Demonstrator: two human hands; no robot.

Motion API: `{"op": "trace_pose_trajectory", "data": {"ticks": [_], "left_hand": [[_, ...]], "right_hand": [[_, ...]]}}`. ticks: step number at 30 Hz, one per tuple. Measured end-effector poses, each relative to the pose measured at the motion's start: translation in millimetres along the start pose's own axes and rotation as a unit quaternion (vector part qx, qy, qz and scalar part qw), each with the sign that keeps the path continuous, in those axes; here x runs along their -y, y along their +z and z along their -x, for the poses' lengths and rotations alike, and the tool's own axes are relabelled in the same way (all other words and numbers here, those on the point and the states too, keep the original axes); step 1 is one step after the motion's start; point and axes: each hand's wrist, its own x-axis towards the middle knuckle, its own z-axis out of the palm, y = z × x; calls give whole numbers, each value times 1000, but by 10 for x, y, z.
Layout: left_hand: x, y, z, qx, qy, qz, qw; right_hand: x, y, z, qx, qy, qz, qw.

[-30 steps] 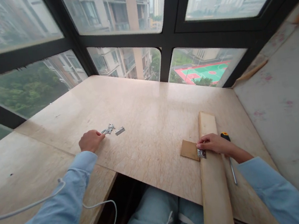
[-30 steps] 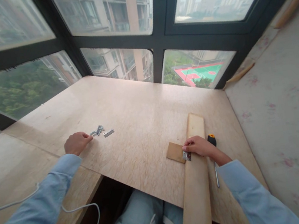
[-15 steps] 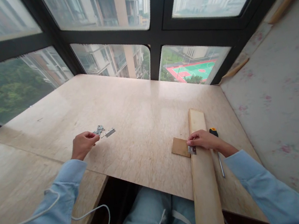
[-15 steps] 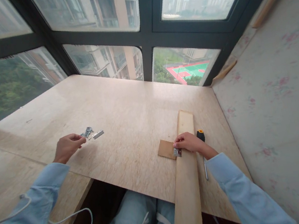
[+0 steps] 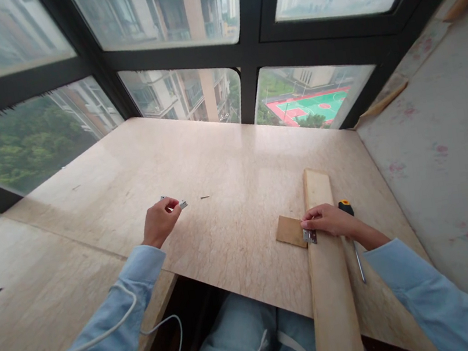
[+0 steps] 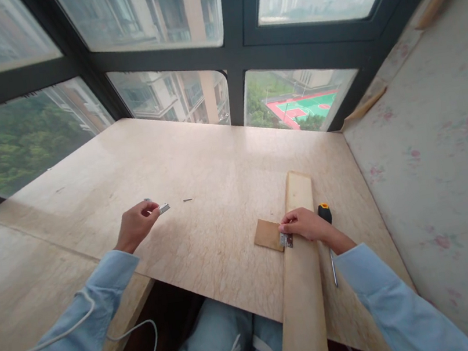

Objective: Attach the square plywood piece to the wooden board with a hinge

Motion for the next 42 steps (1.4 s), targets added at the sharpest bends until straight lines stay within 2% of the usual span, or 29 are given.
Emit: {"op": "trace_pose_trajectory", "data": {"ticks": [5,10,14,18,22,25,27,28,30,33,37,42], "left_hand": [[-125,254,-242,44,122,-98,987],[-292,518,-561,97,196,-147,965],[-336,545,-708,118,239,-179,947],[-344,512,-723,119,264,-190,938],[-402,504,-623,110,265,-162,944],[-539,512,-475,105,257,-117,954],[-697,517,-342,112,267,-50,956],[-796,518,-266,123,276,24,953],[-1025,522,-102,141,307,159,928],[-1392,552,140,154,344,263,888],[-1771,673,356,145,374,303,865],[-2020,887,454,158,401,313,847]], "right_hand": [[2,0,8,5,12,16,1000],[-5,11,9,-2,8,26,1000],[-21,17,-4,-3,-5,17,1000],[-46,17,-19,-7,-20,7,1000],[-37,13,-13,-11,-37,27,999],[-5,8,-3,-16,-41,44,998],[20,0,2,-20,-37,50,998],[33,-6,4,-22,-34,53,998],[63,-17,13,-22,-23,61,998],[116,-35,30,-12,-4,69,998],[174,-72,47,14,11,65,998],[198,-121,18,37,15,58,998]]}}
